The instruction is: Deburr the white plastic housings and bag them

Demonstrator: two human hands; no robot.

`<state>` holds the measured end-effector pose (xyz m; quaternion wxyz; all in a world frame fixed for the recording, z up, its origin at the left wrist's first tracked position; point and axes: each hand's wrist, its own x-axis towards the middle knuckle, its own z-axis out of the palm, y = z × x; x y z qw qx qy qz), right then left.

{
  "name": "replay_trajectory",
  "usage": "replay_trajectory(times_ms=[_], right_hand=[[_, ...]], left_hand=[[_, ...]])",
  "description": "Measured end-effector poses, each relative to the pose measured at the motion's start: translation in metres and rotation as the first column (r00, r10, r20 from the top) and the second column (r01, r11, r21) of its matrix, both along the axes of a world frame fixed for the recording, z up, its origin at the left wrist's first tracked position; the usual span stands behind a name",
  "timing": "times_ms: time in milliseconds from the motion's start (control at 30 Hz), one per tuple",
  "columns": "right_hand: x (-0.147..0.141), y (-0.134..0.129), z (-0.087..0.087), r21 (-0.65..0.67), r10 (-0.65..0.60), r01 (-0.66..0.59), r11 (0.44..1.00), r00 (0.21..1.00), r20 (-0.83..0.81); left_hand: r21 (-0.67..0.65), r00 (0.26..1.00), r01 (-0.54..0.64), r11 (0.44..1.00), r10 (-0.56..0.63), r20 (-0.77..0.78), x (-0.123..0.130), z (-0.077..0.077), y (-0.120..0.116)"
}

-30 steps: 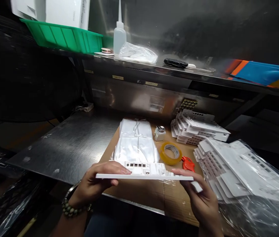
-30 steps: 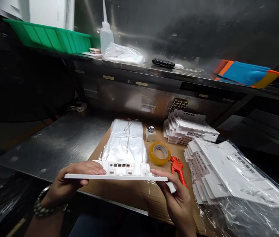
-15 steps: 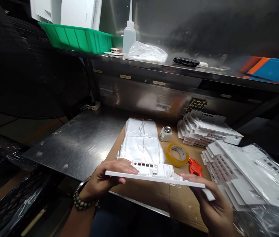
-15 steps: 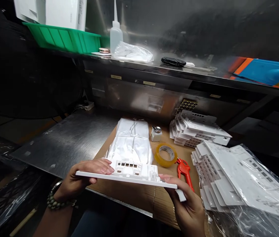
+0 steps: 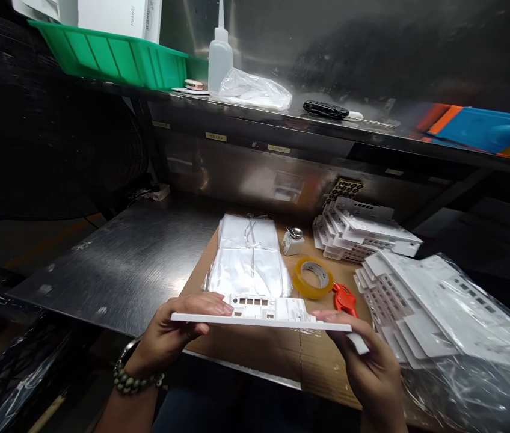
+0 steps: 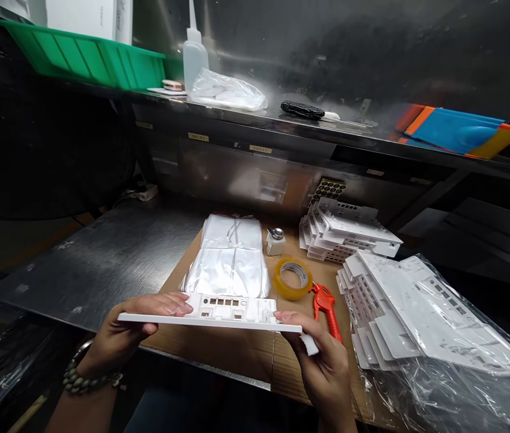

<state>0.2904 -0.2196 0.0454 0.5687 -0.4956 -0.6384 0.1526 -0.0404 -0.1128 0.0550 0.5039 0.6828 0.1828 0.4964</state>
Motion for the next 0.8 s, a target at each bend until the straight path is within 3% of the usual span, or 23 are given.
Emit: replay_trajectory(times_ms=[133, 233, 300, 367, 433, 467, 500, 567, 633, 667, 733, 800], right_hand=[[-0.003, 0.004, 0.002, 0.001, -0.001, 0.001, 1.0, 1.0, 0.027], [-0.003, 0.007, 0.002, 0.02, 0.026, -0.027, 0.999, 0.999, 0.047], [-0.002, 0.009, 0.002, 0.039, 0.042, -0.045, 0.998, 0.997, 0.062], [-0.003, 0.012, 0.003, 0.063, 0.067, -0.071, 0.995, 0.995, 0.073], [-0.006, 0.016, 0.007, 0.086, 0.131, -0.137, 0.987, 0.988, 0.078], [-0.007, 0.02, 0.009, 0.099, 0.171, -0.179, 0.979, 0.981, 0.089], [-0.008, 0.024, 0.011, 0.108, 0.204, -0.217, 0.97, 0.972, 0.114], [-0.007, 0.038, 0.015, 0.083, 0.192, -0.209, 0.974, 0.965, 0.176], [-0.001, 0.061, 0.018, -0.045, 0.028, -0.019, 0.999, 0.976, 0.215], [0.004, 0.075, 0.019, -0.129, -0.077, 0.109, 0.986, 0.97, 0.23], [0.015, 0.109, 0.018, -0.275, -0.25, 0.322, 0.906, 0.931, 0.266], [0.027, 0.147, 0.017, -0.353, -0.316, 0.424, 0.834, 0.892, 0.323]], left_hand=[[-0.148, 0.996, -0.094, 0.985, 0.094, -0.012, -0.001, -0.005, -0.006], [-0.418, 0.953, -0.162, 0.894, 0.252, 0.169, 0.002, -0.008, -0.013], [-0.674, 0.858, -0.154, 0.722, 0.436, 0.271, 0.006, -0.006, -0.017], [-0.891, 0.822, 0.034, 0.453, 0.494, 0.282, 0.01, -0.002, -0.019], [-0.943, 0.825, 0.286, 0.17, 0.456, 0.333, 0.012, 0.005, -0.02], [-0.927, 0.815, 0.369, 0.073, 0.455, 0.36, 0.012, 0.01, -0.02], [-0.913, 0.799, 0.407, 0.019, 0.477, 0.366, 0.012, 0.014, -0.019], [-0.922, 0.772, 0.386, -0.011, 0.551, 0.316, 0.01, 0.022, -0.016], [-0.937, 0.75, 0.348, -0.017, 0.604, 0.268, 0.006, 0.028, -0.01], [-0.939, 0.735, 0.345, -0.002, 0.623, 0.269, 0.004, 0.031, -0.007], [-0.936, 0.69, 0.348, 0.056, 0.66, 0.297, 0.001, 0.033, -0.001], [-0.921, 0.633, 0.36, 0.146, 0.687, 0.356, 0.0, 0.032, 0.004]])
